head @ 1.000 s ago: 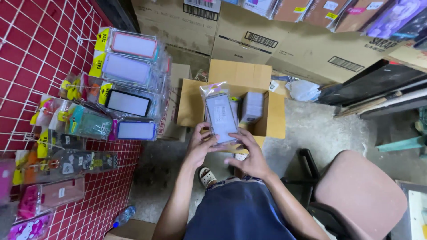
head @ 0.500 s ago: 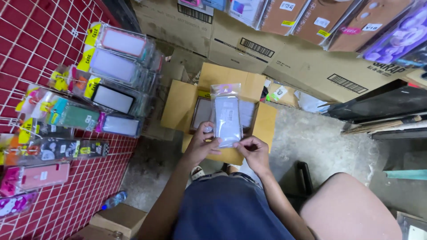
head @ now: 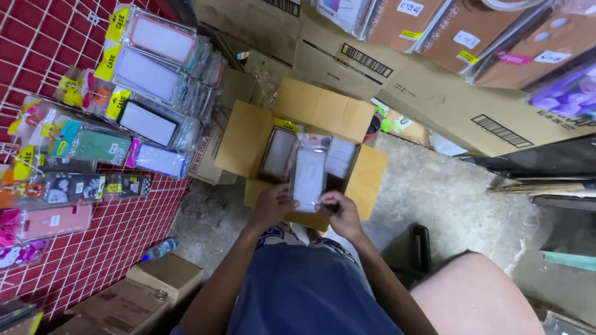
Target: The person removes plastic-wrapped phone cases from a wall display and from packaging, peels off the clear plastic sleeves, and stacks the cases into an open cardboard box on the floor. They handle cases one at a time, turning each over as the sleeve is pulled off.
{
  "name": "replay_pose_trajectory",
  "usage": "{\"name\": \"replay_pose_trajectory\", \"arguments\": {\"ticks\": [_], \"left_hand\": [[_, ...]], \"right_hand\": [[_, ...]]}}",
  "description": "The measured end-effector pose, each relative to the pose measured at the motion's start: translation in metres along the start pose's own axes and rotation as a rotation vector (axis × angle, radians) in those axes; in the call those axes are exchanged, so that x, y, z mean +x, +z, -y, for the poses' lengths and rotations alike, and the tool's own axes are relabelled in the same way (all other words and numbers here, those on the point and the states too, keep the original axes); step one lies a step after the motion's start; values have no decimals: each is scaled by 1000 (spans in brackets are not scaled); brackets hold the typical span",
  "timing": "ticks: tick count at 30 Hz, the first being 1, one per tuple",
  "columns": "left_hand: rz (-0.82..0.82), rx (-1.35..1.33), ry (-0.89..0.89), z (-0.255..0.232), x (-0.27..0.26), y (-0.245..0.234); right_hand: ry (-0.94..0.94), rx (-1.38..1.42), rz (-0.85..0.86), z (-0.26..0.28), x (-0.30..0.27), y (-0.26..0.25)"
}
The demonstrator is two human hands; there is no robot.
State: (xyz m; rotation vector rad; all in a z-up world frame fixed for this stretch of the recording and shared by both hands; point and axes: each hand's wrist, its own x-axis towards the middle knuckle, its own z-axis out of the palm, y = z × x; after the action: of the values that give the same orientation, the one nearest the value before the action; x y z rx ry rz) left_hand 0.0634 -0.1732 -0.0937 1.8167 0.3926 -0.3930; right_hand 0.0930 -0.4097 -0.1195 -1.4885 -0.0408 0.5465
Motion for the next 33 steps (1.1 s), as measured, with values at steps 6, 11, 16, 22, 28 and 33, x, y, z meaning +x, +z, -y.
{"name": "replay_pose_trajectory", "arguments": {"ticks": [6, 11, 16, 22, 28, 33], "left_hand": [[-69, 191, -83, 19, 44, -9], [-39, 322, -16, 36, 88, -8], [101, 424, 213, 105, 134, 6], [394, 547, 174, 120, 149, 9], [417, 554, 266, 100, 161, -8], [138, 895, 549, 68, 177, -36]], "right_hand": [[-26, -255, -73, -48, 41, 25], [201, -318, -255, -55, 76, 46], [262, -563, -382, -112, 104, 46], [474, -627, -438, -152, 131, 53], [612, -560, -366, -214, 153, 58], [400, -665, -230, -250, 157, 63]]}}
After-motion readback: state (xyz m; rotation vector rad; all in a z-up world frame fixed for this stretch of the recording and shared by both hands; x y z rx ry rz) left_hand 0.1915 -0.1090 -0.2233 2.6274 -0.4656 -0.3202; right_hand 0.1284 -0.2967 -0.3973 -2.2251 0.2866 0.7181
